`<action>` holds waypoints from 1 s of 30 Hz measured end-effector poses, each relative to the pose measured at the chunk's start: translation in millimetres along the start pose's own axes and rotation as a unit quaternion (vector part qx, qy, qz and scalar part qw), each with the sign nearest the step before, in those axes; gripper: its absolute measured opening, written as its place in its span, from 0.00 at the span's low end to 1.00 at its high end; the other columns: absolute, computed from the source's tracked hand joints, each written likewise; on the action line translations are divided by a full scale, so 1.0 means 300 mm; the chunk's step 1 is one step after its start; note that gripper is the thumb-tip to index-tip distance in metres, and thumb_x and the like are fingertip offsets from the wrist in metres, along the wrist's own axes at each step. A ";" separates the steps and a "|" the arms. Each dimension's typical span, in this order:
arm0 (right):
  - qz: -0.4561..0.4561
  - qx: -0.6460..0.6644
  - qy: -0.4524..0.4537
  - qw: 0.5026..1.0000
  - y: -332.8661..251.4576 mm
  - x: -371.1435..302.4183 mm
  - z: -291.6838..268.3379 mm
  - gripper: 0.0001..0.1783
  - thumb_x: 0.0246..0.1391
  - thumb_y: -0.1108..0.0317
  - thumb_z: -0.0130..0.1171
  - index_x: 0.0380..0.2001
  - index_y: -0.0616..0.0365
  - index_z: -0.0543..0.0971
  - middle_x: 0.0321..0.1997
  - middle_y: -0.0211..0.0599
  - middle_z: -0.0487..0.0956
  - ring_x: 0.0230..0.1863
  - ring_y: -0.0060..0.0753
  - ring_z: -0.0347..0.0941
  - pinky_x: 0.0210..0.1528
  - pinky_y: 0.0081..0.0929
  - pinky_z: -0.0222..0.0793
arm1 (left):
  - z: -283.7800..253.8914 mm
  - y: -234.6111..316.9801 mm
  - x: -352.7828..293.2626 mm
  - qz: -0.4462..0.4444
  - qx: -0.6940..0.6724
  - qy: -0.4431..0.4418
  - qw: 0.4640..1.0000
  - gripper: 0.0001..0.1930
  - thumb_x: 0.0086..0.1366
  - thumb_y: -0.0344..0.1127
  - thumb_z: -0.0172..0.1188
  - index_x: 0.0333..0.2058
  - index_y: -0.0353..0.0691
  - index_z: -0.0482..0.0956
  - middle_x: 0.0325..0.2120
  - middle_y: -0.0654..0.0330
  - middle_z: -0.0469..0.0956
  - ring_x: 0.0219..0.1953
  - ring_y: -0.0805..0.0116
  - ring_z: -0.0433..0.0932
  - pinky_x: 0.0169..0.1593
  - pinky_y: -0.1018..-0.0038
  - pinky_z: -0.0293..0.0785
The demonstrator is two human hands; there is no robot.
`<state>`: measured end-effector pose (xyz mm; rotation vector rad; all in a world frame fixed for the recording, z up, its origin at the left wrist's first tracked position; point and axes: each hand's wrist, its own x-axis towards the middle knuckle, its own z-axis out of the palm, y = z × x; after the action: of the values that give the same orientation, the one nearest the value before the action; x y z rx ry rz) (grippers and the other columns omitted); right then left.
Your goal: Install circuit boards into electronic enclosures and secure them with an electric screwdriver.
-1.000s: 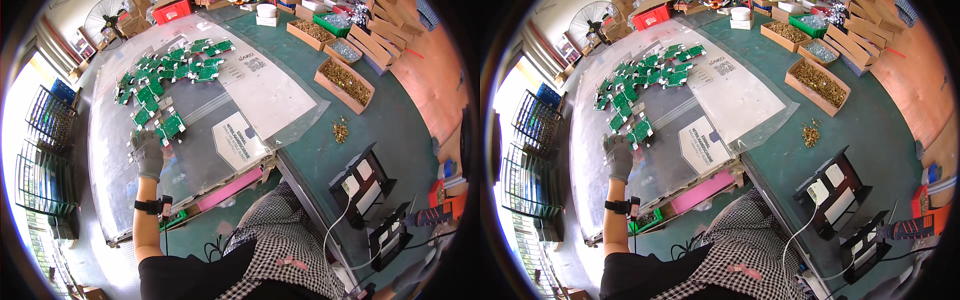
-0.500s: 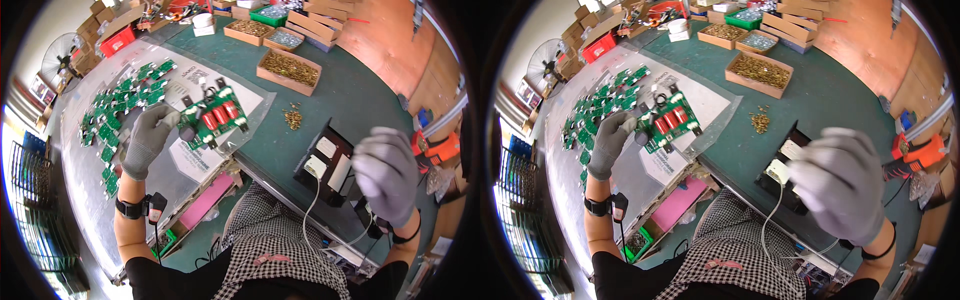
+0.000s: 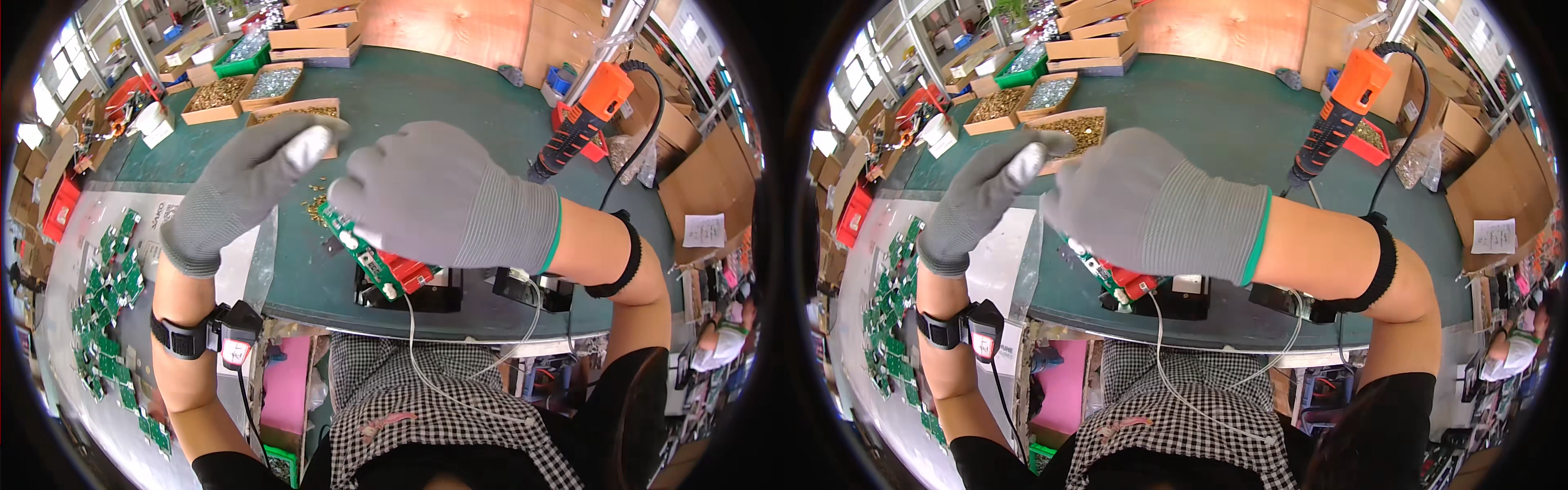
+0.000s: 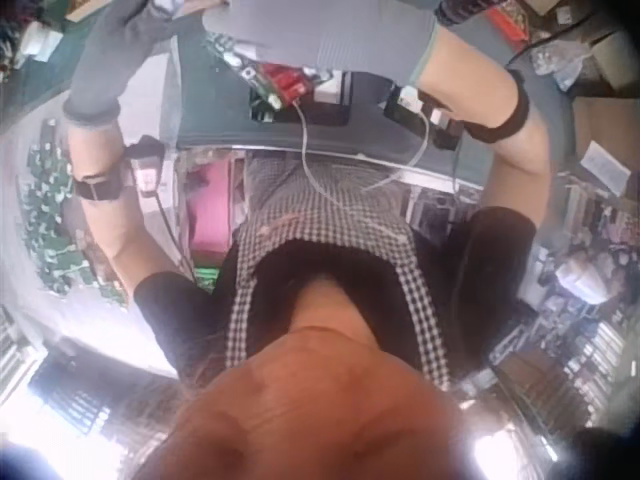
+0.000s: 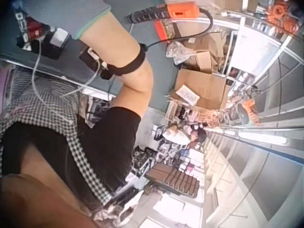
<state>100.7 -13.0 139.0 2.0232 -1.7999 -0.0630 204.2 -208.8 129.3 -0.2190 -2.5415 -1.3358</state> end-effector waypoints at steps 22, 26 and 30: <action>0.320 0.287 -0.221 0.875 0.112 -0.191 0.385 0.18 0.52 0.53 0.60 0.39 0.53 0.78 0.34 0.40 0.81 0.37 0.44 0.79 0.40 0.37 0.72 | -0.131 -0.163 -0.630 -0.233 0.030 0.341 0.910 0.37 0.69 0.60 0.48 0.62 0.31 0.65 0.53 0.48 0.73 0.57 0.61 0.70 0.63 0.66 0.60; 0.283 0.262 -0.207 0.899 0.079 -0.158 0.406 0.17 0.53 0.53 0.60 0.41 0.51 0.77 0.34 0.39 0.81 0.38 0.44 0.78 0.41 0.39 0.72 | -0.213 -0.139 -0.935 -0.264 0.026 0.442 0.857 0.35 0.71 0.56 0.48 0.62 0.30 0.63 0.57 0.50 0.70 0.58 0.63 0.69 0.64 0.66 0.61; 0.268 0.251 -0.152 0.918 0.068 -0.196 0.415 0.18 0.52 0.53 0.63 0.42 0.51 0.77 0.33 0.40 0.80 0.36 0.43 0.78 0.40 0.39 0.71 | -0.226 -0.043 -1.197 -0.318 0.176 0.549 0.753 0.23 0.71 0.45 0.52 0.57 0.35 0.72 0.53 0.55 0.75 0.55 0.66 0.72 0.59 0.69 0.65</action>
<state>33.5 6.8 18.7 1.8070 -2.7449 0.2920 554.4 -276.3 48.9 1.2304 -1.7139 -0.6827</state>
